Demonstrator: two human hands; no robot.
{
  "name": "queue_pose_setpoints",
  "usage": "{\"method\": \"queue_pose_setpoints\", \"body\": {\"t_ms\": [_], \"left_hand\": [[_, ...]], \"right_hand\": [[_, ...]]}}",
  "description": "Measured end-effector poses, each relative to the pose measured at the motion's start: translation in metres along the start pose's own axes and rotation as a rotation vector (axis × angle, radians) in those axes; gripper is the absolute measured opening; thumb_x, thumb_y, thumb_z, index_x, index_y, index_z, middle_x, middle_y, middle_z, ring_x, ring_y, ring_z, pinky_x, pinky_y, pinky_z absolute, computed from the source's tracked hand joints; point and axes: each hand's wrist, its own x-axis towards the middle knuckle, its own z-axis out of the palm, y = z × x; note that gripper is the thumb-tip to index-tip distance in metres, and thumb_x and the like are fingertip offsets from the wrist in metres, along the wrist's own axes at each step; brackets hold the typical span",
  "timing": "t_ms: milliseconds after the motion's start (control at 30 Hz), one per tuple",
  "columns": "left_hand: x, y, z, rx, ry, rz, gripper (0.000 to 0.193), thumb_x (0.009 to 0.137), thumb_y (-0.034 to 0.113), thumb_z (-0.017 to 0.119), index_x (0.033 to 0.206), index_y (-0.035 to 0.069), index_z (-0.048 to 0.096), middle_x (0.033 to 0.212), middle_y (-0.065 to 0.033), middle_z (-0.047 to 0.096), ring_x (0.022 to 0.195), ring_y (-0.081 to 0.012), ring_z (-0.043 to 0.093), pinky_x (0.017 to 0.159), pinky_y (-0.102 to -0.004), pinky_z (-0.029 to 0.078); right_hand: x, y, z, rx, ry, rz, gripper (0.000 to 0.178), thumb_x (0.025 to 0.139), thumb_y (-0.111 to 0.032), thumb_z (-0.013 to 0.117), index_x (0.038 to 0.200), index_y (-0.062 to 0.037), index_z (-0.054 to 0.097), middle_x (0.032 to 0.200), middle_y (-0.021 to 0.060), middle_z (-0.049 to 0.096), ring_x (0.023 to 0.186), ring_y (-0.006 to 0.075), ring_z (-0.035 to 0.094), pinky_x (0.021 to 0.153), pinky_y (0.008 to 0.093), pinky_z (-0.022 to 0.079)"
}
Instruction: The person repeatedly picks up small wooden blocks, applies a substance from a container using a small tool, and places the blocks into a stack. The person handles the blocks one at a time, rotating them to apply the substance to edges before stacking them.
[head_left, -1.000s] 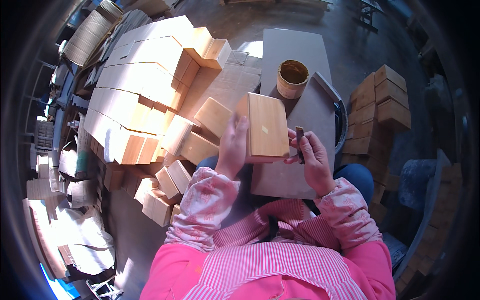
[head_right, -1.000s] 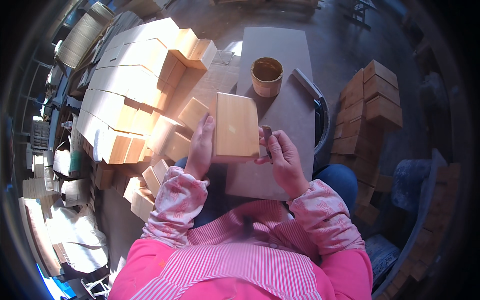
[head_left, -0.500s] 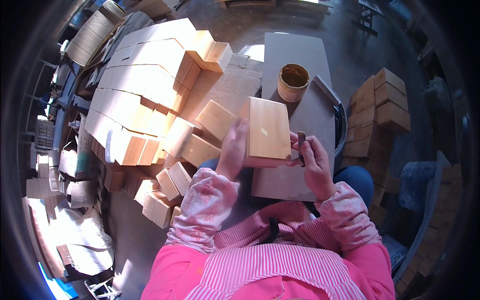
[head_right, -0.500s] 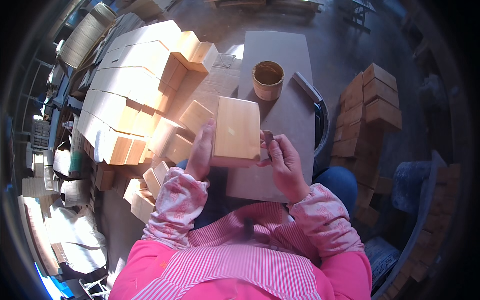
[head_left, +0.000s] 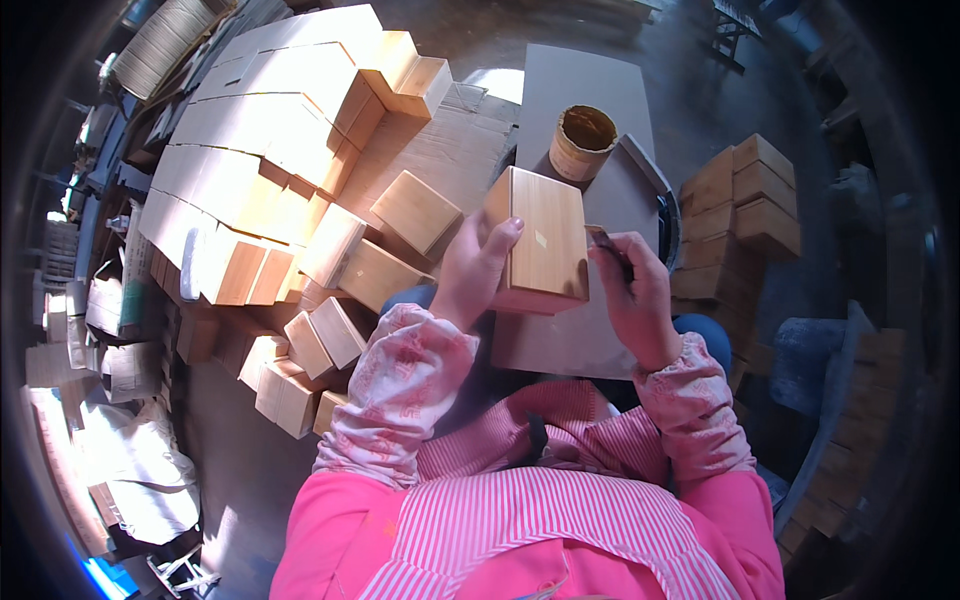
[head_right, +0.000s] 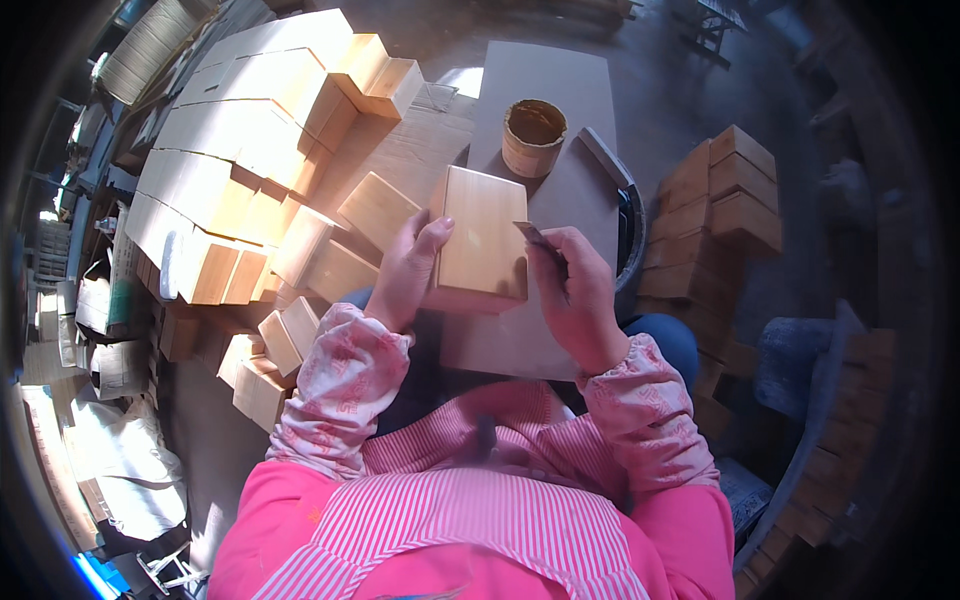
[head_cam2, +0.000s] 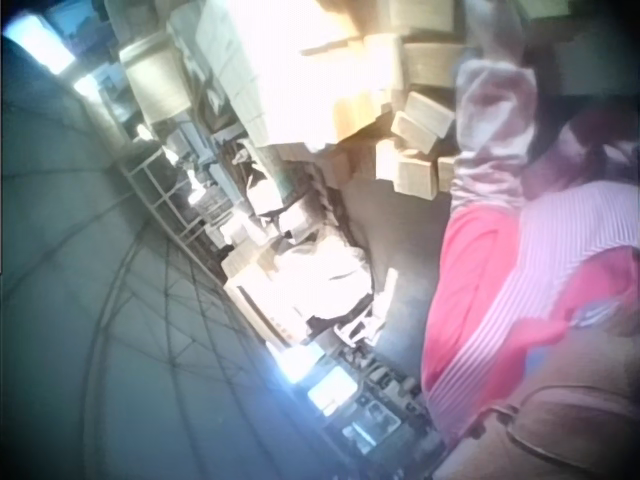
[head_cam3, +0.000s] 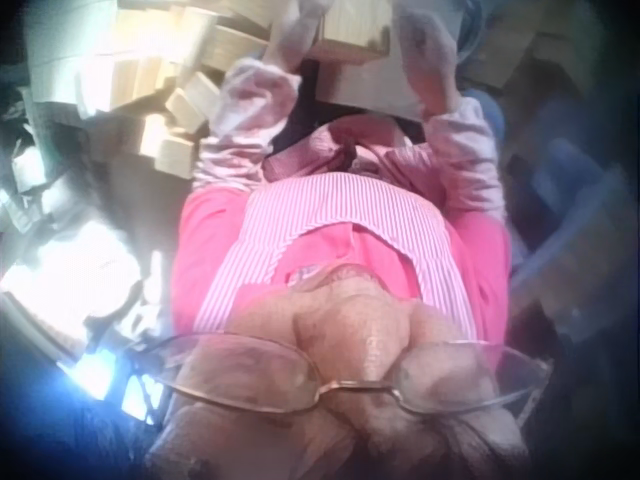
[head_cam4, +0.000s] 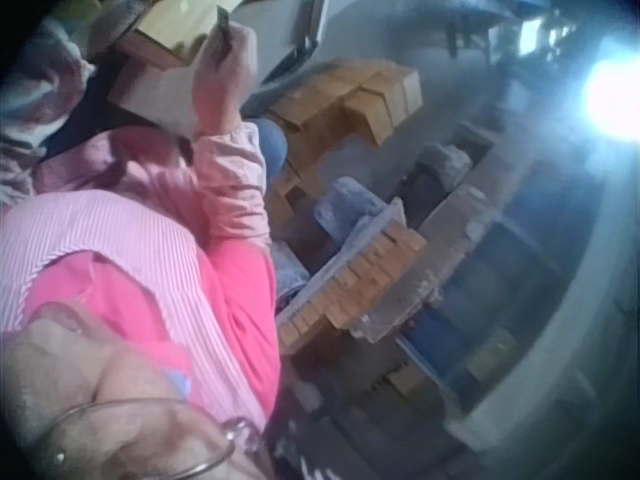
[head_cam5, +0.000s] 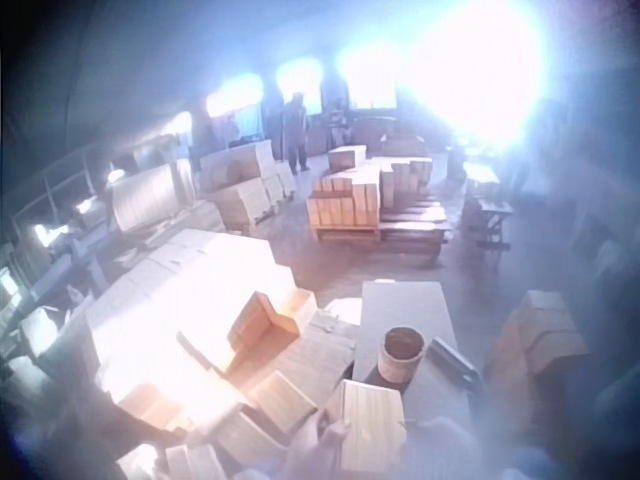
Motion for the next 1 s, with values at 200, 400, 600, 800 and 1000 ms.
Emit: {"method": "queue_pose_setpoints", "body": {"t_ms": [200,400,600,800,1000], "left_hand": [[0.003,-0.003,-0.001,-0.087,-0.071,-0.015,0.067,0.093,0.046,0.064,0.127,-0.010,0.057,0.114,-0.0196,0.069,0.105,-0.0220,0.066,0.097,-0.0336,0.048],[0.013,-0.016,-0.002,0.049,0.020,-0.030,0.059,0.095,0.044,0.063,0.123,-0.008,0.060,0.111,-0.0175,0.070,0.104,-0.0205,0.065,0.095,-0.0343,0.048],[0.012,-0.024,-0.006,-0.126,-0.051,0.025,0.055,0.095,0.043,0.063,0.120,-0.006,0.061,0.107,-0.0155,0.070,0.101,-0.0201,0.065,0.094,-0.0345,0.048],[0.017,-0.032,-0.003,0.033,0.002,0.075,0.055,0.095,0.040,0.063,0.126,-0.005,0.060,0.110,-0.0176,0.070,0.103,-0.0240,0.066,0.095,-0.0367,0.049],[0.033,-0.066,-0.006,0.090,-0.004,0.187,0.059,0.094,0.045,0.065,0.120,-0.008,0.060,0.104,-0.0214,0.071,0.096,-0.0273,0.068,0.089,-0.0379,0.051]], "right_hand": [[0.034,-0.019,-0.001,-0.217,-0.225,-0.141,0.016,0.089,-0.008,0.077,0.093,0.0022,0.065,0.086,0.0130,0.062,0.072,0.0242,0.065,0.066,0.0310,0.050],[0.077,-0.023,-0.005,-0.319,-0.497,-0.252,0.013,0.085,-0.007,0.080,0.089,0.0001,0.070,0.084,0.0127,0.069,0.075,0.0244,0.070,0.065,0.0319,0.054],[0.083,-0.014,-0.002,-0.273,-0.484,-0.365,0.012,0.084,-0.005,0.080,0.089,-0.0013,0.070,0.083,0.0125,0.070,0.074,0.0252,0.071,0.065,0.0327,0.055],[0.088,-0.016,-0.007,-0.294,-0.602,-0.388,0.014,0.084,-0.011,0.081,0.092,-0.0037,0.072,0.085,0.0132,0.069,0.079,0.0328,0.069,0.069,0.0390,0.055],[0.081,-0.012,0.002,-0.395,-0.532,-0.404,0.013,0.087,-0.012,0.079,0.094,-0.0036,0.073,0.088,0.0139,0.070,0.081,0.0334,0.070,0.072,0.0383,0.057]]}}
